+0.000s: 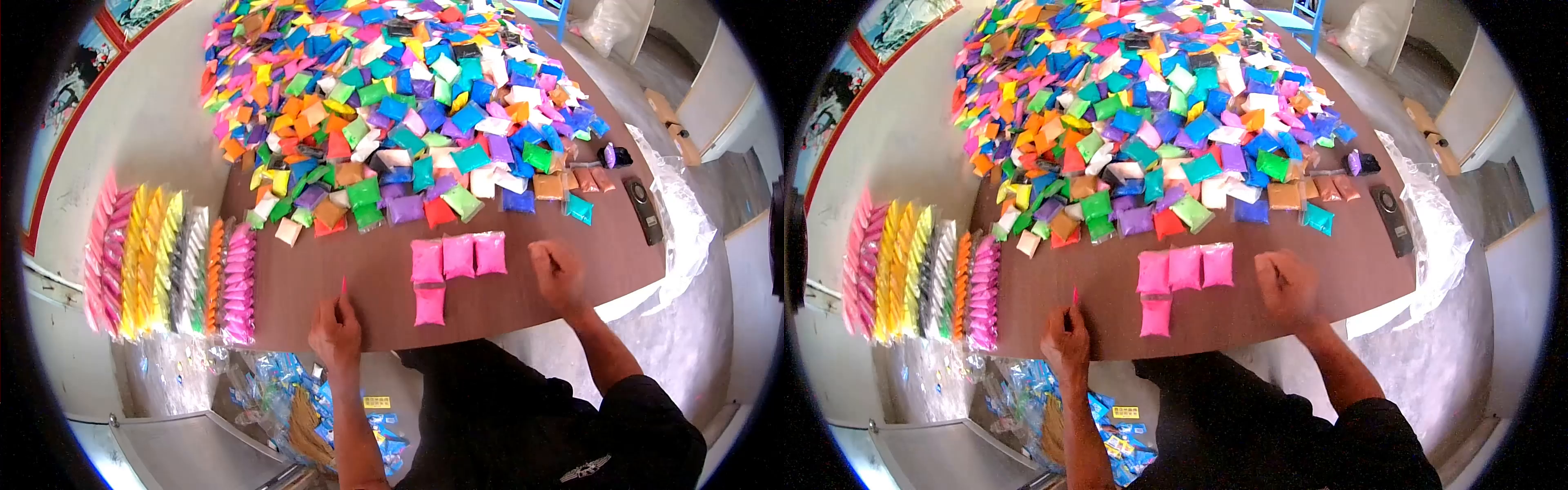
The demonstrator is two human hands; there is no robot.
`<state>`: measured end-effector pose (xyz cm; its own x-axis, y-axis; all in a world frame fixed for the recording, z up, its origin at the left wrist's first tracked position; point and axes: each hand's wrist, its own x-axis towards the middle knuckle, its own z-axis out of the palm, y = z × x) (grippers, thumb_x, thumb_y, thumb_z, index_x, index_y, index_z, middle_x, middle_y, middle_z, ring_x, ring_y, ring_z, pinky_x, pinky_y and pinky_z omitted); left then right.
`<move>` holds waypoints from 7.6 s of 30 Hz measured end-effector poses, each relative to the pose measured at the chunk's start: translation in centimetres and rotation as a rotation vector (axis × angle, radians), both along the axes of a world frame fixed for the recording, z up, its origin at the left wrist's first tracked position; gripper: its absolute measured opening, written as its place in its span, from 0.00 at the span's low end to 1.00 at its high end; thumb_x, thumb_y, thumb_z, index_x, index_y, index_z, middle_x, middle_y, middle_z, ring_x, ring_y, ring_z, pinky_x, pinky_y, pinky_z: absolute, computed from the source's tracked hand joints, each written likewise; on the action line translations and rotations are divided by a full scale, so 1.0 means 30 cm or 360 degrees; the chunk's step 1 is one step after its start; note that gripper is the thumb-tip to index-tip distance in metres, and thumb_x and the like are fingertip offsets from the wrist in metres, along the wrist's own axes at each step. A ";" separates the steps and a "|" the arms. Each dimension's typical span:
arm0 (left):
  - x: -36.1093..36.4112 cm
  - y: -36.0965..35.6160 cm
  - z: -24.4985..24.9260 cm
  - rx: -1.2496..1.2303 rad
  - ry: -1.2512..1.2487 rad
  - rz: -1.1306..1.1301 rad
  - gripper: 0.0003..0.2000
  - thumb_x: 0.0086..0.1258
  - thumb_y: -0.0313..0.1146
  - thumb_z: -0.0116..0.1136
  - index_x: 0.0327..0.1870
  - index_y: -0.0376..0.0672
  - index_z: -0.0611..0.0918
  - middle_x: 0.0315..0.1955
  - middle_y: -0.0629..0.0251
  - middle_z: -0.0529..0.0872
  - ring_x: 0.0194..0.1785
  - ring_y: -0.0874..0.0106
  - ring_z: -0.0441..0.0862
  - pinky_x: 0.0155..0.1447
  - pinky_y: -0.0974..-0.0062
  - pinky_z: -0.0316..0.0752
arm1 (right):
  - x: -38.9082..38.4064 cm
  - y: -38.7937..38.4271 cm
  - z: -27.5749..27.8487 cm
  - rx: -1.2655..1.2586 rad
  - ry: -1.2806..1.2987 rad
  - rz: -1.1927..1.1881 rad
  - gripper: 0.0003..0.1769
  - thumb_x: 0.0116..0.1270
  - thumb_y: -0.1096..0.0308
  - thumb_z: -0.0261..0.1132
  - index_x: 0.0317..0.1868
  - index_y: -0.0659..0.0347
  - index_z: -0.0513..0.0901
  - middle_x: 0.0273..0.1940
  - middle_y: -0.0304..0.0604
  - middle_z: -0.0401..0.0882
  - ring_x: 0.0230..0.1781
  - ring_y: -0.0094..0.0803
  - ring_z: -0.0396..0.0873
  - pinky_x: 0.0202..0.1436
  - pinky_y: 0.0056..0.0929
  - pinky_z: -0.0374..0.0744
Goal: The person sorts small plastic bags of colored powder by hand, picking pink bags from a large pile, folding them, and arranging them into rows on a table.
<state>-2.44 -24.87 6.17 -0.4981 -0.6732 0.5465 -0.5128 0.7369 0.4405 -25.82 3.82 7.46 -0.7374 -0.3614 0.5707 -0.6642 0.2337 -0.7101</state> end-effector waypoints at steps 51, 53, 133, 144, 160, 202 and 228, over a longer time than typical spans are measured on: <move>-0.886 -0.107 0.242 -0.0153 -0.0438 -0.0965 0.05 0.71 0.30 0.66 0.41 0.40 0.85 0.35 0.60 0.87 0.37 0.59 0.86 0.41 0.64 0.80 | -0.340 -0.274 -0.087 -0.0411 -0.0945 0.0748 0.04 0.76 0.73 0.60 0.41 0.63 0.77 0.25 0.30 0.71 0.24 0.13 0.65 0.26 0.20 0.64; -0.922 -0.174 0.258 -0.0553 -0.0590 -0.0999 0.07 0.68 0.30 0.67 0.43 0.42 0.84 0.42 0.60 0.87 0.47 0.56 0.85 0.49 0.62 0.80 | -0.348 -0.284 -0.115 -0.0421 -0.0795 0.0718 0.03 0.76 0.74 0.59 0.40 0.64 0.77 0.25 0.30 0.71 0.24 0.13 0.65 0.26 0.21 0.64; -1.136 -0.543 0.260 -0.0255 -0.0526 -0.0801 0.17 0.63 0.31 0.68 0.54 0.44 0.87 0.47 0.54 0.89 0.47 0.54 0.88 0.51 0.61 0.82 | -0.352 -0.289 -0.049 -0.0323 -0.0875 0.0745 0.02 0.69 0.75 0.64 0.37 0.64 0.79 0.23 0.39 0.75 0.22 0.22 0.72 0.26 0.28 0.72; -0.998 -0.362 0.318 0.0487 -0.0092 -0.0956 0.17 0.70 0.30 0.67 0.58 0.35 0.83 0.40 0.60 0.91 0.40 0.74 0.88 0.44 0.75 0.81 | -0.350 -0.293 -0.083 -0.0344 -0.0831 0.0716 0.04 0.70 0.73 0.62 0.36 0.64 0.78 0.25 0.40 0.74 0.23 0.26 0.70 0.27 0.31 0.70; -0.830 -0.191 0.266 0.0291 -0.0555 -0.0884 0.18 0.73 0.24 0.62 0.64 0.41 0.83 0.42 0.54 0.89 0.40 0.67 0.87 0.46 0.71 0.80 | -0.344 -0.302 -0.117 -0.0333 -0.0785 0.0644 0.05 0.72 0.71 0.62 0.37 0.64 0.78 0.25 0.40 0.72 0.25 0.24 0.68 0.28 0.31 0.69; -0.027 0.138 0.042 0.0479 -0.0089 -0.0460 0.19 0.65 0.14 0.58 0.55 0.39 0.89 0.59 0.48 0.86 0.63 0.56 0.85 0.67 0.66 0.78 | -0.379 -0.320 -0.165 -0.0520 -0.0768 0.0844 0.08 0.78 0.66 0.61 0.44 0.62 0.82 0.28 0.32 0.78 0.24 0.15 0.72 0.26 0.18 0.69; 0.133 0.213 0.003 0.0287 0.0022 -0.0292 0.17 0.73 0.20 0.57 0.61 0.39 0.85 0.60 0.53 0.86 0.64 0.57 0.83 0.69 0.63 0.75 | -0.362 -0.306 -0.133 -0.0596 -0.0976 0.0789 0.08 0.80 0.64 0.61 0.40 0.57 0.80 0.29 0.31 0.78 0.25 0.16 0.70 0.26 0.18 0.65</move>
<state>1.54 -18.49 6.25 -0.6144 -0.6593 0.4334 -0.3708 0.7262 0.5790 -36.68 -5.36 3.47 -0.7609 -0.5899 0.2703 -0.1030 -0.3014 -0.9479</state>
